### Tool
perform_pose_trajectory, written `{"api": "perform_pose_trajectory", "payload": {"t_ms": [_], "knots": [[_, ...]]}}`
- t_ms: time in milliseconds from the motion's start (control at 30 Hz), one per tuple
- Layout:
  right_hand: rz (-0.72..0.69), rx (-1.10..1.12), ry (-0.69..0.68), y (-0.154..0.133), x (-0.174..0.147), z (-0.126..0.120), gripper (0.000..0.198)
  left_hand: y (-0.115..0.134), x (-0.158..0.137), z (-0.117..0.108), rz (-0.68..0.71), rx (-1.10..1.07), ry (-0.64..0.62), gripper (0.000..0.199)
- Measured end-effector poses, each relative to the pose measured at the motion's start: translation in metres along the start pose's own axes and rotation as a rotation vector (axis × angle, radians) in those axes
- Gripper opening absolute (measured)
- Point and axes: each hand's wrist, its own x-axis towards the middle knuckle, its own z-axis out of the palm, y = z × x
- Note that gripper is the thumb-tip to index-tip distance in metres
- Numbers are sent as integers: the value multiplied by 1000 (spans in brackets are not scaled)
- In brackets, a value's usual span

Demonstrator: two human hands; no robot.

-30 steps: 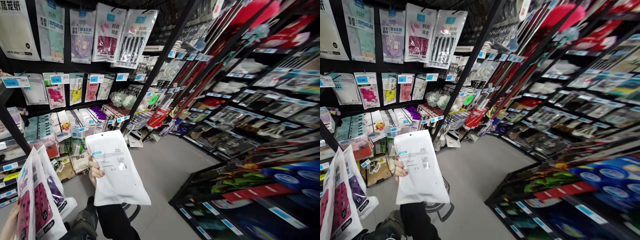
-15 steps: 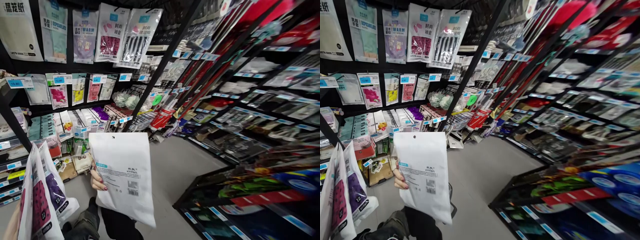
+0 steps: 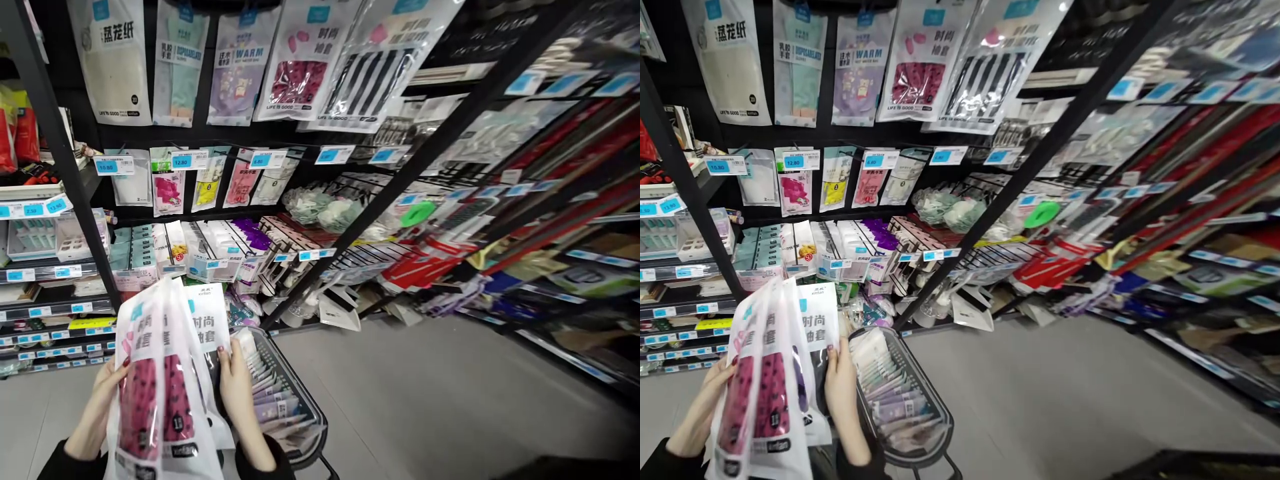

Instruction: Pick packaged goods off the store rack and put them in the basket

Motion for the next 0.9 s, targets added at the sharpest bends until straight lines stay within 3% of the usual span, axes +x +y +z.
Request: {"api": "perform_pose_trajectory", "payload": {"t_ms": [100, 200, 333, 433, 600, 700, 833, 900], "knots": [[25, 174, -83, 13, -15, 15, 37, -8, -8, -2, -68, -14, -27, 39], [139, 286, -151, 38, -27, 20, 53, -13, -16, -11, -124, -4, -12, 42], [306, 355, -217, 65, -41, 22, 69, -24, -15, -27, -201, -10, -26, 43], [354, 381, -233, 70, -46, 23, 77, -32, -7, -33, -266, -39, -31, 41], [328, 425, -321, 51, -40, 16, 64, -37, 2, -24, -294, -69, -135, 44], [236, 347, -385, 33, -31, -1, 50, -36, 2, -16, -240, -35, -181, 38], [27, 144, -135, -1, -27, -26, 44, -33, 1, -10, -134, 18, -149, 37], [-18, 64, -212, -21, -31, -31, 39, -29, 0, -8, -100, 58, -115, 39]]}}
